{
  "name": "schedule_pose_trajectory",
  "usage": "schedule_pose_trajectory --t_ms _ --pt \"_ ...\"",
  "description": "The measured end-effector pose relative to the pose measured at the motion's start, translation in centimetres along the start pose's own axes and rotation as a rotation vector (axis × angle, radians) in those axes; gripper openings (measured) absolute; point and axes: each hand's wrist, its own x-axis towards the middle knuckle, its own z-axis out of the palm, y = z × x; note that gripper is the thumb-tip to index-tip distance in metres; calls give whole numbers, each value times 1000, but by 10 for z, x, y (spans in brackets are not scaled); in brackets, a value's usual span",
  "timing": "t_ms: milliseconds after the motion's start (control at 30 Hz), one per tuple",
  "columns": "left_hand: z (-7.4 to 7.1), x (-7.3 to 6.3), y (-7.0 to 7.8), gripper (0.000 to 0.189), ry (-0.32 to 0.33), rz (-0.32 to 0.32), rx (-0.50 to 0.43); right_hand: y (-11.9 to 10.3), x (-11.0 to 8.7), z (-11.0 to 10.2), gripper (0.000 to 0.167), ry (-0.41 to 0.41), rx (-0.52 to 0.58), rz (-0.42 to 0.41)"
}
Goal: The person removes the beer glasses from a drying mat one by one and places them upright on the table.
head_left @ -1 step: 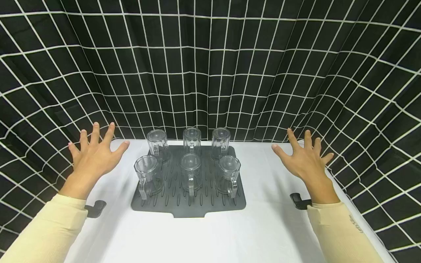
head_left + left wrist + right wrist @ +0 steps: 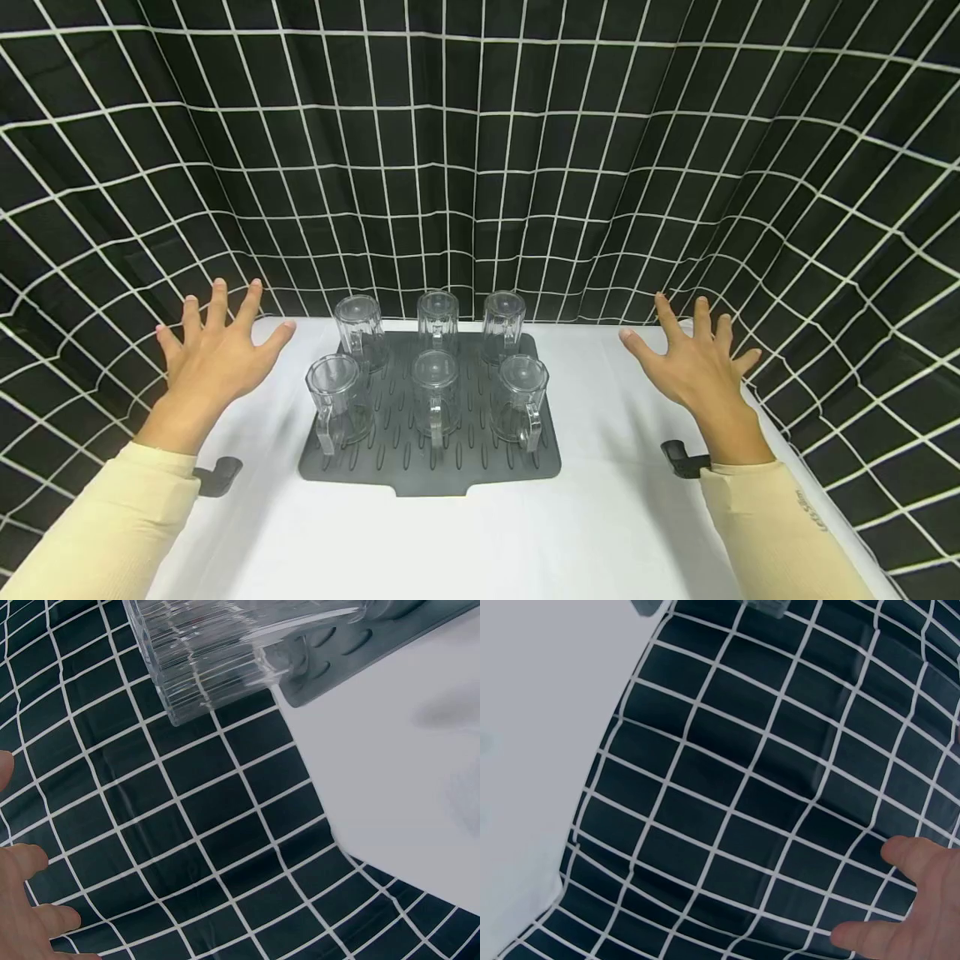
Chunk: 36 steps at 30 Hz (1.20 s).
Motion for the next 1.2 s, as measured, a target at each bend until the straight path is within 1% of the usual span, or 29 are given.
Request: schedule_pose_trajectory --t_ms 300,533,733,1033,1200 --pt "0 -1 0 88 -6 -7 4 3 0 4 92 -19 0 0" --pt "-1 -3 1 88 2 -9 -3 2 1 2 92 -23 -2 -6" --pt "-1 -5 4 87 11 -3 -3 3 -2 -1 92 -18 4 -10" --pt "-3 -15 7 89 17 -3 -4 4 -11 -2 89 -2 16 -21" --pt "-4 -24 7 87 29 -5 -10 3 -16 -2 88 12 19 -40"
